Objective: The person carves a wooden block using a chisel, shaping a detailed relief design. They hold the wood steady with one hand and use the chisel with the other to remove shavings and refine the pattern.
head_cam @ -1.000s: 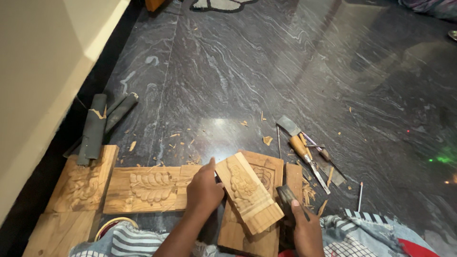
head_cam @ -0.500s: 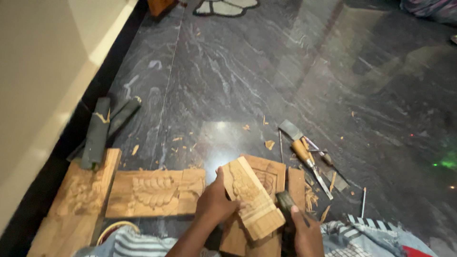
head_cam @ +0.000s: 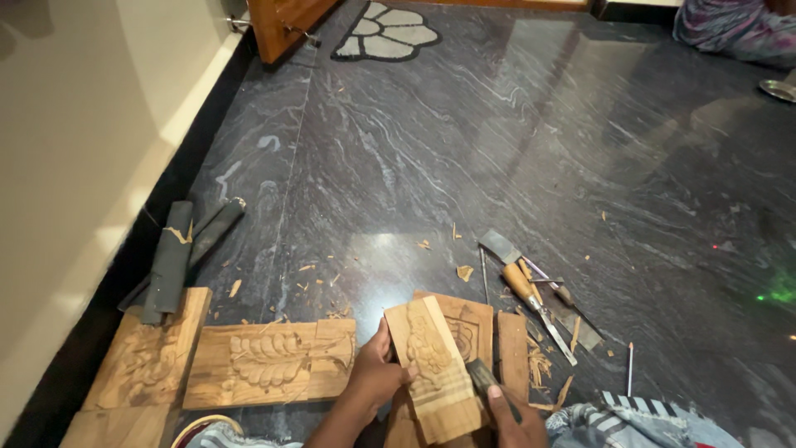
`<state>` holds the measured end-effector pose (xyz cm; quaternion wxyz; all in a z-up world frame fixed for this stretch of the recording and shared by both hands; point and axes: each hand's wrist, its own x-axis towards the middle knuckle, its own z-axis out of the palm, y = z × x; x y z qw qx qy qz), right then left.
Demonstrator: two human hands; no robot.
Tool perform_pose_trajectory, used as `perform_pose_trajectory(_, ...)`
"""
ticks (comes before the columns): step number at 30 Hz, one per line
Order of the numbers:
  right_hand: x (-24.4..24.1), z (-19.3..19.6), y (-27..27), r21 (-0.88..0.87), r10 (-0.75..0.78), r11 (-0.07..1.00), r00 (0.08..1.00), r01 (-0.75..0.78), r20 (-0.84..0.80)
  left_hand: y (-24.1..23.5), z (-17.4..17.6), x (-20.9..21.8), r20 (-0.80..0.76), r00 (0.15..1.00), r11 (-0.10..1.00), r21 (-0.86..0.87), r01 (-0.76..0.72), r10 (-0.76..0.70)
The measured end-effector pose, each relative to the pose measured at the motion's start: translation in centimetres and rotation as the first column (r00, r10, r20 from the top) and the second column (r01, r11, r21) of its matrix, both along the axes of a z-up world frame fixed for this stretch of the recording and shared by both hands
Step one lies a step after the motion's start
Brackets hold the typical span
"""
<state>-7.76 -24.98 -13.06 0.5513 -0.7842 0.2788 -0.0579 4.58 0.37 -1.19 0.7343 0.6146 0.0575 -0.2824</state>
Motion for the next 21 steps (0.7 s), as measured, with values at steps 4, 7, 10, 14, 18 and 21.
perform_pose_trajectory(4, 0.0, -1.2, -0.2, -0.069, -0.008, 0.998, 0.999, 0.011, 0.044, 0.1, -0.9, 0.1, 0.015, 1.000, 0.999, -0.031, 0.008, -0.007)
perform_pose_trajectory(7, -0.2, -1.5, -0.1, -0.042, -0.009, 0.999, 0.999, 0.011, 0.051, 0.1, -1.1, 0.3, 0.064, 0.998, 1.000, -0.028, -0.006, 0.008)
perform_pose_trajectory(10, -0.2, -1.3, -0.2, 0.002, 0.013, 1.000, 0.999, -0.013, 0.040, 0.1, -0.7, 0.4, 0.070, 0.997, 1.000, -0.017, -0.015, 0.016)
perform_pose_trajectory(14, 0.2, -0.5, -0.2, -0.042, 0.030, 0.999, 1.000, -0.030, -0.006, 0.3, 0.2, 0.2, 0.055, 0.998, 0.993, 0.114, 0.008, -0.015)
perform_pose_trajectory(18, 0.2, 0.6, 0.4, -0.050, 0.035, 0.998, 0.999, -0.035, 0.005, 0.4, 0.4, 0.1, 0.080, 0.997, 0.991, 0.131, 0.011, -0.021)
perform_pose_trajectory(21, -0.3, 1.9, 1.1, 0.002, 0.059, 0.998, 0.998, -0.059, 0.033, 0.4, -0.3, 0.2, 0.159, 0.987, 1.000, 0.012, 0.015, -0.017)
